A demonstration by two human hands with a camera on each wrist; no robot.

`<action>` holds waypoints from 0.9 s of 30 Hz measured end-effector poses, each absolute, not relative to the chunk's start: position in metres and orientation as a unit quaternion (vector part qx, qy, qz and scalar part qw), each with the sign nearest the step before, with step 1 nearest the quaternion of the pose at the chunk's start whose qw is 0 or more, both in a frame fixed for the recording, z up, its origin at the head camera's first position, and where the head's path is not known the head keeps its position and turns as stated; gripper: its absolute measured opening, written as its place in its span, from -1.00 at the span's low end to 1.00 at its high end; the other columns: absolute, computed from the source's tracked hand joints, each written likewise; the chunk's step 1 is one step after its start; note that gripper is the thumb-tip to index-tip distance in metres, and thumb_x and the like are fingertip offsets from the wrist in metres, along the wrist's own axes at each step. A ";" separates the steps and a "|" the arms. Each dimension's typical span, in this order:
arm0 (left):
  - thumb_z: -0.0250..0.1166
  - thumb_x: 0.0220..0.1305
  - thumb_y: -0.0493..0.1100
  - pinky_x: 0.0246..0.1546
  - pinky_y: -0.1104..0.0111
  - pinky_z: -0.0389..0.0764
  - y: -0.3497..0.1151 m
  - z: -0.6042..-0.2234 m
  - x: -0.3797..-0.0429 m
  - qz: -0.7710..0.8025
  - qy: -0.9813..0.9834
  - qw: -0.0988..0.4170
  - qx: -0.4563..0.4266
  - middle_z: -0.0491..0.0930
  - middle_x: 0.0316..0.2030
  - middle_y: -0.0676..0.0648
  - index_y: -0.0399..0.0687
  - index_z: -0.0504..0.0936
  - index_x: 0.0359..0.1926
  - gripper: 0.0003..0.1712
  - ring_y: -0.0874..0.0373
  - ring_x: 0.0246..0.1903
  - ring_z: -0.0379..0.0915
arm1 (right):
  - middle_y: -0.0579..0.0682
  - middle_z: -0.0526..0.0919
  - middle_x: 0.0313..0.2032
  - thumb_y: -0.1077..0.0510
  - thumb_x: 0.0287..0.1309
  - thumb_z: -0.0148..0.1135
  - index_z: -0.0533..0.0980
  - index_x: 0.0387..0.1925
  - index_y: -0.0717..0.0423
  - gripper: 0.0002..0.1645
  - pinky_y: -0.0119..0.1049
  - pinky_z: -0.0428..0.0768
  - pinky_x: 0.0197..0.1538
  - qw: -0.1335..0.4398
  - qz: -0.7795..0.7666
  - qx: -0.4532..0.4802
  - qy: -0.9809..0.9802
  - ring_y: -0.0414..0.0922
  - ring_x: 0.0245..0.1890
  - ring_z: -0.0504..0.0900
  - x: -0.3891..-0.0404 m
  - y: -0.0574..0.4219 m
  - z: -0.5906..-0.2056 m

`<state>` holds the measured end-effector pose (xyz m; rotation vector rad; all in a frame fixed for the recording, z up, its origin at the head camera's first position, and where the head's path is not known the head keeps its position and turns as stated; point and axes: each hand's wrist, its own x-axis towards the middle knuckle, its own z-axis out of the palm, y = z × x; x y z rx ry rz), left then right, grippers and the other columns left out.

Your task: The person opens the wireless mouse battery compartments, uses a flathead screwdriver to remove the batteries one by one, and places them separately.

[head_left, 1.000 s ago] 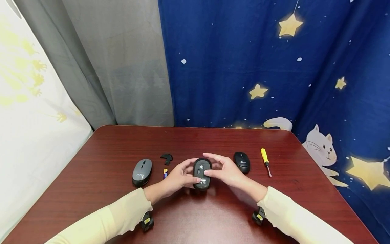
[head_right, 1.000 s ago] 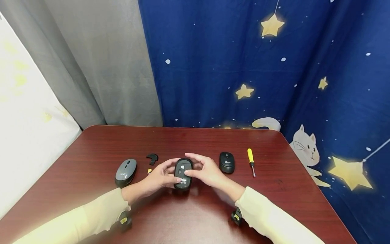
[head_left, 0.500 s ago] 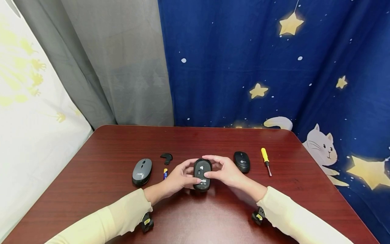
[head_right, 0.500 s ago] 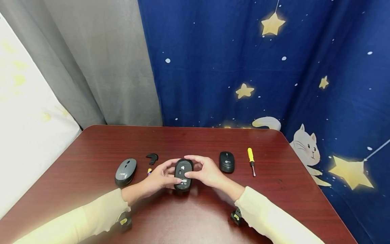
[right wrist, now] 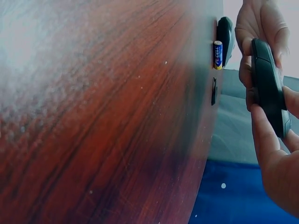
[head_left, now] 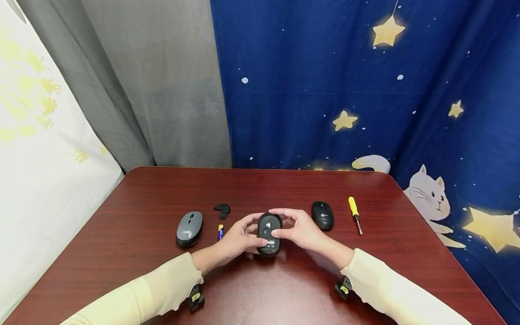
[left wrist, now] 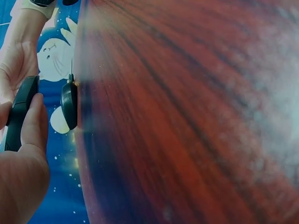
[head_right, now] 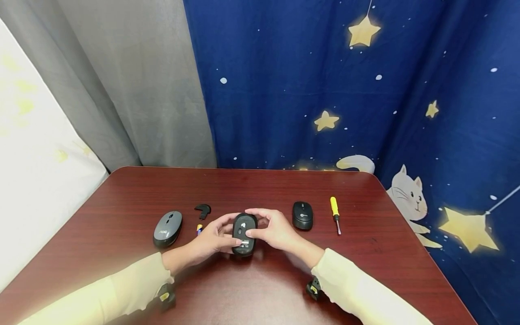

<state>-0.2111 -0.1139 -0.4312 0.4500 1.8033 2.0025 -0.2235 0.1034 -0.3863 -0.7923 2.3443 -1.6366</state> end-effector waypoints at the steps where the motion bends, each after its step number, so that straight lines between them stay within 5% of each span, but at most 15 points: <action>1: 0.34 0.18 -0.39 -0.17 0.08 0.64 -0.114 -0.432 -0.211 0.718 0.646 0.204 0.161 0.51 0.11 -0.27 -0.09 0.18 0.41 -0.18 -0.09 -0.06 0.60 | 0.18 0.67 -0.24 0.41 0.02 0.39 0.46 0.17 0.36 -0.39 -0.37 0.58 -0.23 0.087 -0.548 -0.266 0.789 0.08 -0.21 0.65 -0.220 0.103 -0.382; 19: 0.34 0.20 -0.33 -0.48 0.27 0.63 -0.115 -0.433 -0.208 0.711 0.654 0.208 0.152 0.54 0.07 -0.27 -0.16 0.17 0.40 -0.20 -0.04 -0.19 0.65 | 0.04 0.68 -0.30 0.30 0.04 0.43 0.51 0.15 0.25 -0.41 -0.37 0.60 -0.26 0.065 -0.544 -0.283 0.787 -0.12 -0.31 0.67 -0.237 0.103 -0.411; 27: 0.32 0.21 -0.38 -0.24 0.15 0.67 -0.116 -0.435 -0.210 0.724 0.639 0.209 0.153 0.52 0.09 -0.29 -0.19 0.16 0.40 -0.21 -0.08 -0.11 0.62 | 0.13 0.67 -0.19 0.31 0.06 0.41 0.46 0.21 0.26 -0.37 -0.35 0.62 -0.23 0.079 -0.566 -0.281 0.771 -0.08 -0.25 0.67 -0.238 0.103 -0.414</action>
